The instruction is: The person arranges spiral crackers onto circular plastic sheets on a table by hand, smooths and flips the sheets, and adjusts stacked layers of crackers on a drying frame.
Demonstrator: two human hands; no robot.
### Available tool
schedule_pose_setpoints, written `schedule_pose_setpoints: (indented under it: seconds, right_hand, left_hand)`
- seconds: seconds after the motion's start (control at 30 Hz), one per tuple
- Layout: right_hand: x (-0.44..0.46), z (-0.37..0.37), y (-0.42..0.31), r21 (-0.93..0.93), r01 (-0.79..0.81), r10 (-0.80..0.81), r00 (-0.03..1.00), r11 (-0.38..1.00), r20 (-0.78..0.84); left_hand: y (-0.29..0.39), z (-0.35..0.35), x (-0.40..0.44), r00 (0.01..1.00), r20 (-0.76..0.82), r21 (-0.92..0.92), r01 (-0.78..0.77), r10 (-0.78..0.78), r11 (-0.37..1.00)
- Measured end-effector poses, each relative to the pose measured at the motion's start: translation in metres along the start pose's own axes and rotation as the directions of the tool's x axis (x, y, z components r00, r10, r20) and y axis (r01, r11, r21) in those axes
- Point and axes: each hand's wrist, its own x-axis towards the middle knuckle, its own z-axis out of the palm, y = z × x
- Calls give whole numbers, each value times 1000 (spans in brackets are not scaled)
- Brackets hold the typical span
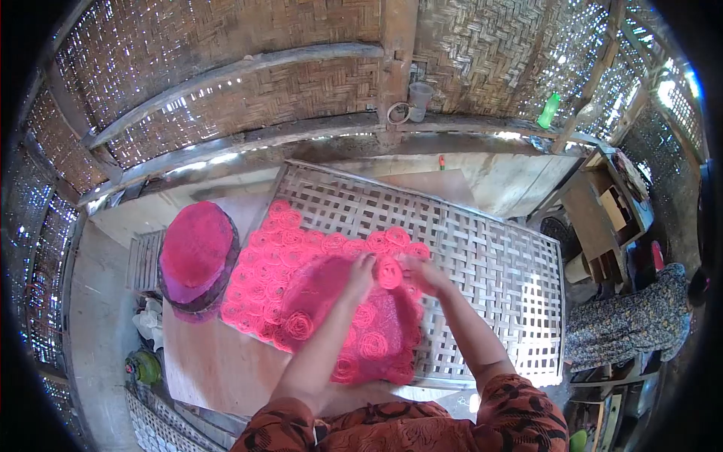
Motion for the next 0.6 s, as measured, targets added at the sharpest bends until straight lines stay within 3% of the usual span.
schedule_pose_setpoints:
  seconds: [0.03,0.07,0.13,0.2,0.27,0.4,0.47,0.5,0.53,0.6]
  right_hand:
    - [8,-13,5,-139,60,-51,996,989,68]
    - [18,-25,3,-141,60,-51,997,988,65]
    - [35,-48,-7,-534,291,-391,917,794,-81]
    - [45,-55,-32,-636,247,-432,889,731,-152]
    - [91,-97,-25,-772,399,-724,681,495,-112]
    - [120,-105,-19,-629,430,-660,729,648,-182]
    - [137,-119,-10,-817,314,-727,664,483,-175]
    - [137,-120,-10,-885,217,-686,713,412,-144]
    - [138,-119,-7,-883,217,-680,719,416,-143]
    - [117,-94,-12,-997,52,-747,661,-50,72]
  left_hand:
    - [-5,8,0,998,-20,-20,53,-54,998]
    - [-7,11,1,993,-42,-42,105,-106,994]
    - [-11,8,-1,996,-27,0,85,-85,996]
    - [-2,-2,-12,1000,-25,182,14,-9,983]
    - [4,-18,-24,999,-39,233,-9,18,972]
    - [20,-53,-56,992,-98,333,-41,77,942]
    - [23,-76,-73,987,-125,359,-48,99,932]
    - [23,-90,-82,981,-162,390,-36,108,920]
    - [22,-102,-92,973,-199,419,-22,115,908]
    - [17,-123,-116,971,-200,512,-8,128,859]
